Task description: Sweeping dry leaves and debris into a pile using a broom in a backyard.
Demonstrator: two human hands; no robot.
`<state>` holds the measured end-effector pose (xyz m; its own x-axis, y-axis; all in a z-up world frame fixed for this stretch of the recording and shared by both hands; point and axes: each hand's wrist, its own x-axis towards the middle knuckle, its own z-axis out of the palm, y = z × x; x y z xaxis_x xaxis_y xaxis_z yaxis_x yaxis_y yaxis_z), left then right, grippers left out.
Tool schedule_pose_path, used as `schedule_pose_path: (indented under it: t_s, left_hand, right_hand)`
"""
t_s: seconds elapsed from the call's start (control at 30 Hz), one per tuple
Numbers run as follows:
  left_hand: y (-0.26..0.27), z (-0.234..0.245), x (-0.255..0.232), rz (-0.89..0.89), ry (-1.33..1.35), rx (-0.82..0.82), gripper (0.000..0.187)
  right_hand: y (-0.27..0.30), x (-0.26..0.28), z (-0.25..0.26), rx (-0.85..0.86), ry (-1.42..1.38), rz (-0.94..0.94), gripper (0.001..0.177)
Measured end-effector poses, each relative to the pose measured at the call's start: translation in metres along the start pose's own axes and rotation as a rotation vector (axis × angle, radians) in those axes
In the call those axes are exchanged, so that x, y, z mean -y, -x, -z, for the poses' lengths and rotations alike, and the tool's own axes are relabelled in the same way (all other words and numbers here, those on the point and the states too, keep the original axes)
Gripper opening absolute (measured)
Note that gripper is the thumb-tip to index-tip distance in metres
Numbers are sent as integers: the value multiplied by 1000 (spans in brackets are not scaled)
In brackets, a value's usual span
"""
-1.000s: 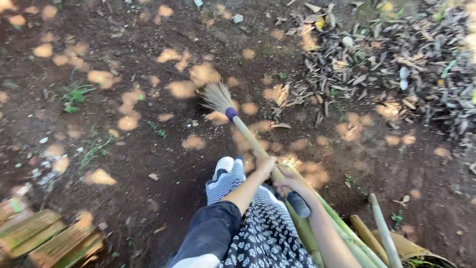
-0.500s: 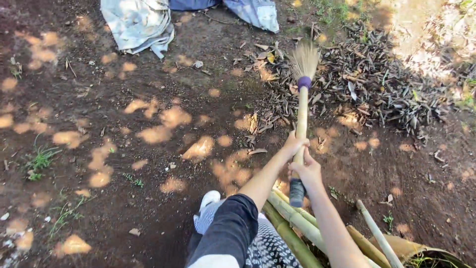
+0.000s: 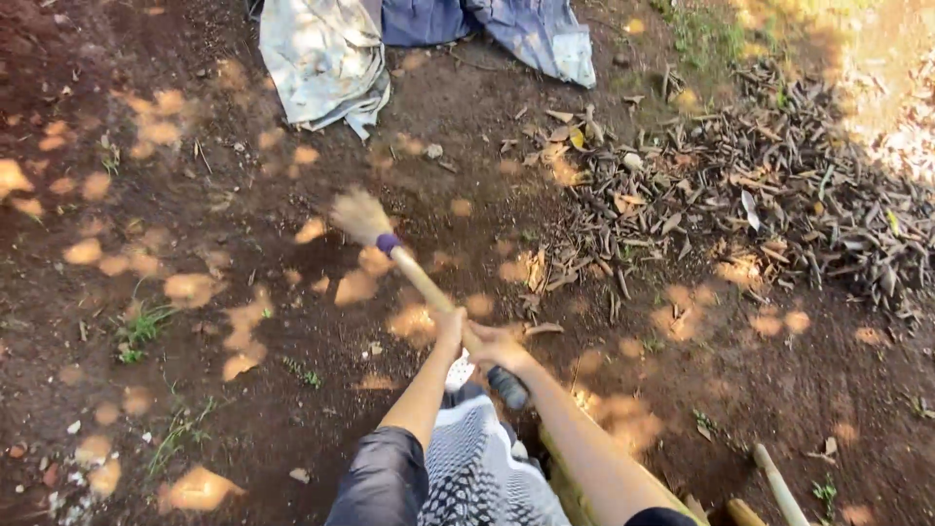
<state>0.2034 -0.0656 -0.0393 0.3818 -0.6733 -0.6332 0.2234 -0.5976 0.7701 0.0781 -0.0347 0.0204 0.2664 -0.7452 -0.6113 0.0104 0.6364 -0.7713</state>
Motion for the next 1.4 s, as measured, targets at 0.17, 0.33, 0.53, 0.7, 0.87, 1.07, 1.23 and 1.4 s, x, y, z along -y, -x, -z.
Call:
schedule_pose_path:
  t_s: [0.17, 0.33, 0.53, 0.7, 0.87, 1.07, 1.23, 1.4]
  left_hand:
    - [-82, -47, 8, 123, -139, 96, 52]
    - [-105, -143, 8, 73, -170, 302, 85]
    - [-74, -169, -99, 167, -286, 780, 56]
    - [-45, -210, -55, 27, -285, 911, 87]
    - [14, -184, -25, 77, -322, 633, 99]
    - [100, -90, -67, 388, -309, 296, 34]
    - [123, -130, 1, 223, -417, 468, 26]
    - [94, -230, 43, 99, -388, 711, 47]
  right_hand:
    - [-59, -11, 26, -91, -84, -135, 88]
    - [-69, -15, 83, -422, -413, -136, 91]
    - [-69, 71, 32, -789, -404, 32, 80]
    - [-22, 78, 45, -883, -268, 100, 87]
    - [70, 86, 67, -693, -165, -48, 90]
    - [106, 26, 79, -343, -322, -235, 83]
    - [155, 25, 107, -530, -385, -380, 76]
    - [117, -6, 132, -807, 217, -147, 81]
